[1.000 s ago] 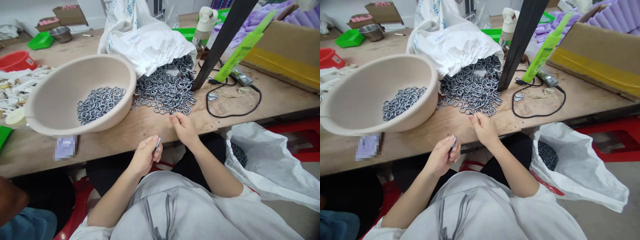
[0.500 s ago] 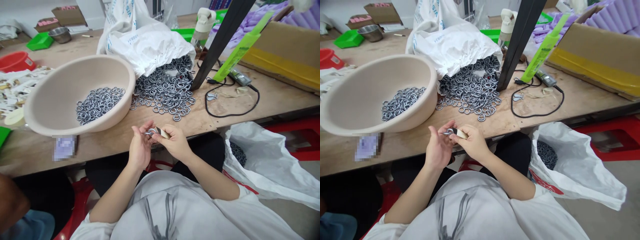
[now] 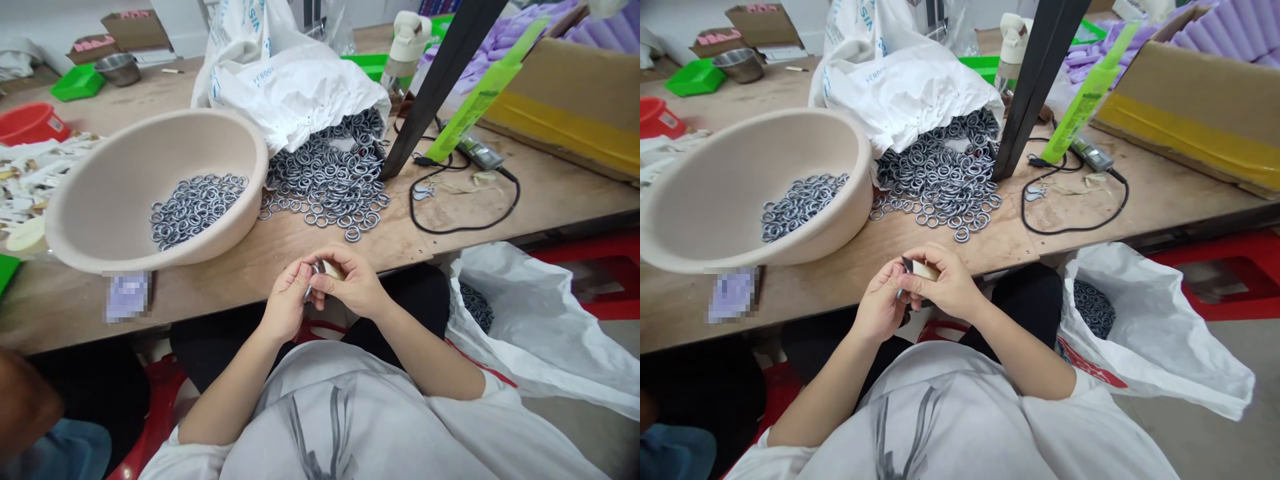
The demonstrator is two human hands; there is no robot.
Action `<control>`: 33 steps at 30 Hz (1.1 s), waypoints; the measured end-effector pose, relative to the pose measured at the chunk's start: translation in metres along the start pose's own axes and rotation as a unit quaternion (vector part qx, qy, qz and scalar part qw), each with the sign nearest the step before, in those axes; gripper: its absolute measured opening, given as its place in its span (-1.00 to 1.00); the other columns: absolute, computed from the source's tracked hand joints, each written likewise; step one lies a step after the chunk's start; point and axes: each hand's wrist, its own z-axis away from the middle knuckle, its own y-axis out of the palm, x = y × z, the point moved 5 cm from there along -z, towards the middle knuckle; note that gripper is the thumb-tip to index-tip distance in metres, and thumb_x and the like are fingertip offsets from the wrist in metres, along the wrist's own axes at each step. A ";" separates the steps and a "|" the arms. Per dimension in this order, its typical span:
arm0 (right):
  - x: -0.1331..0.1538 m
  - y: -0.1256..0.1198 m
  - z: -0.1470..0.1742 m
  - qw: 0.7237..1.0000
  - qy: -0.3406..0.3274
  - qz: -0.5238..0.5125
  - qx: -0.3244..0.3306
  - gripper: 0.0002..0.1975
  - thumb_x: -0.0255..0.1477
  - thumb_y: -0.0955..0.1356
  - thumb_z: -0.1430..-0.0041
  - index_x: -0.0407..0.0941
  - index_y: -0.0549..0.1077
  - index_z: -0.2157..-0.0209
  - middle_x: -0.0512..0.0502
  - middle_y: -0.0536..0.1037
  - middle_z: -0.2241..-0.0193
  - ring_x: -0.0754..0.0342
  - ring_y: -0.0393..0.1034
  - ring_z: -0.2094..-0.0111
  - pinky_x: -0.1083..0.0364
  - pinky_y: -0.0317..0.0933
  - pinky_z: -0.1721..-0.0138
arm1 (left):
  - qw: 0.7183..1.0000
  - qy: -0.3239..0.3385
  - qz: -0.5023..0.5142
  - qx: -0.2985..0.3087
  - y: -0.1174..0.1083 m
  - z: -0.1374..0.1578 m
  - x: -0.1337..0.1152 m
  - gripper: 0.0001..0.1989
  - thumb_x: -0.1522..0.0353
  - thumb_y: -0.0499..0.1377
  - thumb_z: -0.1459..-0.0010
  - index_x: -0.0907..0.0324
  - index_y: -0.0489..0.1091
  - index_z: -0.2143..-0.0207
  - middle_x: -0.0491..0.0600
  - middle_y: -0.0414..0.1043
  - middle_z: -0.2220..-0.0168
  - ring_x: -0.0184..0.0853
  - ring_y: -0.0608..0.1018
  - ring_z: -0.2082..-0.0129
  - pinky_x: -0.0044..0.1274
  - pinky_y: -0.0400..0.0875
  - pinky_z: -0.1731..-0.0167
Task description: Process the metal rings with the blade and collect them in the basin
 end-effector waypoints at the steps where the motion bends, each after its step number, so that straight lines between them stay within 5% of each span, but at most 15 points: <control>1: -0.001 0.001 -0.002 0.999 0.019 -0.037 0.017 -0.52 0.05 0.45 -0.06 -0.07 0.43 0.23 0.03 0.46 0.41 0.15 0.38 0.60 0.10 0.34 0.57 | 1.000 -0.007 0.010 0.009 0.002 0.001 0.000 -0.57 0.00 0.32 -0.07 0.17 0.44 0.27 -0.17 0.29 0.61 -0.47 0.35 0.67 -0.63 0.30 0.66; 4: -0.001 -0.003 -0.009 0.997 0.038 -0.069 0.001 -0.53 0.07 0.42 -0.09 -0.08 0.39 0.37 0.07 0.42 0.53 0.14 0.36 0.58 0.12 0.29 0.54 | 0.998 -0.030 0.037 0.026 0.005 0.002 0.001 -0.59 0.03 0.32 -0.08 0.18 0.37 0.37 -0.21 0.20 0.65 -0.53 0.24 0.73 -0.67 0.21 0.71; 7: 0.011 -0.011 -0.008 0.995 -0.042 0.084 -0.034 -0.49 0.10 0.34 -0.17 -0.10 0.38 0.44 0.04 0.38 0.55 0.15 0.28 0.50 0.13 0.18 0.45 | 0.997 -0.044 0.066 0.025 0.006 0.003 0.000 -0.57 0.05 0.32 -0.10 0.18 0.27 0.47 -0.24 0.14 0.66 -0.58 0.17 0.75 -0.70 0.16 0.73; 10: 0.022 -0.007 0.002 0.963 -0.131 0.235 0.009 -0.49 0.01 0.23 -0.33 -0.10 0.32 0.50 0.02 0.33 0.56 0.15 0.20 0.50 0.11 0.05 0.44 | 0.994 -0.043 0.094 0.019 0.005 0.003 -0.003 -0.60 0.08 0.33 -0.09 0.17 0.28 0.44 -0.27 0.10 0.67 -0.59 0.12 0.76 -0.72 0.14 0.74; 16: 0.030 0.002 0.013 0.938 -0.180 0.294 0.031 -0.53 -0.12 0.21 -0.39 -0.09 0.23 0.55 0.06 0.25 0.59 0.17 0.11 0.55 0.11 -0.03 0.46 | 0.994 -0.050 0.098 0.022 0.003 0.001 -0.003 -0.60 0.07 0.32 -0.11 0.17 0.27 0.44 -0.27 0.07 0.67 -0.59 0.07 0.75 -0.72 0.15 0.75; 20: 0.018 -0.004 0.003 0.957 -0.134 0.254 0.041 -0.48 -0.06 0.20 -0.38 -0.09 0.20 0.57 0.09 0.19 0.62 0.19 0.07 0.57 0.12 -0.05 0.47 | 0.994 -0.063 0.073 0.055 0.005 0.006 0.001 -0.59 0.06 0.29 -0.13 0.17 0.26 0.45 -0.29 0.02 0.69 -0.59 0.03 0.76 -0.72 0.11 0.76; 23: 0.001 -0.030 -0.010 0.976 -0.053 0.208 -0.044 -0.43 0.04 0.16 -0.35 -0.08 0.15 0.58 0.10 0.11 0.62 0.18 0.05 0.56 0.12 -0.05 0.48 | 0.985 -0.070 -0.024 0.154 0.015 0.023 -0.008 -0.58 0.03 0.22 -0.20 0.20 0.34 0.45 -0.22 0.12 0.68 -0.55 0.14 0.74 -0.67 0.15 0.74; 25: -0.004 -0.046 -0.016 0.971 -0.025 0.220 -0.095 -0.44 0.05 0.16 -0.34 -0.08 0.16 0.57 0.10 0.11 0.62 0.16 0.07 0.55 0.12 -0.04 0.46 | 0.979 -0.012 -0.123 0.161 0.017 0.032 -0.032 -0.60 0.06 0.17 -0.26 0.21 0.41 0.43 -0.15 0.23 0.65 -0.53 0.24 0.71 -0.65 0.14 0.72; 26: -0.004 -0.051 -0.019 0.962 -0.017 0.250 -0.107 -0.45 0.04 0.19 -0.33 -0.09 0.21 0.55 0.09 0.16 0.61 0.15 0.11 0.53 0.12 -0.03 0.45 | 0.978 0.066 -0.167 0.105 0.012 0.033 -0.054 -0.62 0.10 0.15 -0.29 0.21 0.44 0.42 -0.13 0.27 0.64 -0.53 0.26 0.70 -0.65 0.11 0.72; 29: 0.001 -0.052 -0.033 0.908 0.005 0.404 -0.107 -0.62 -0.08 0.30 -0.30 -0.11 0.46 0.35 -0.02 0.45 0.45 0.06 0.31 0.40 0.11 0.04 0.37 | 0.904 0.328 -0.256 -0.095 -0.011 0.036 -0.134 -0.77 0.23 0.15 -0.33 0.15 0.55 0.24 -0.16 0.33 0.61 -0.50 0.34 0.66 -0.59 0.18 0.66; 31: 0.004 -0.045 -0.048 0.855 0.014 0.512 -0.087 -0.71 -0.17 0.36 -0.27 -0.08 0.52 0.14 -0.10 0.55 0.24 -0.02 0.40 0.28 0.09 0.09 0.32 | 0.797 0.475 -0.313 -0.204 -0.030 0.036 -0.182 -0.79 0.30 0.15 -0.33 0.19 0.55 0.16 -0.15 0.43 0.45 -0.52 0.39 0.60 -0.56 0.20 0.62; 33: 0.003 -0.036 -0.066 0.808 0.013 0.587 -0.048 -0.68 -0.25 0.36 -0.27 -0.03 0.50 -0.02 -0.16 0.53 0.09 -0.08 0.43 0.21 0.07 0.13 0.30 | 0.707 0.457 -0.463 -0.276 -0.049 0.023 -0.211 -0.76 0.35 0.12 -0.33 0.22 0.55 0.10 -0.15 0.43 0.44 -0.47 0.45 0.52 -0.53 0.28 0.49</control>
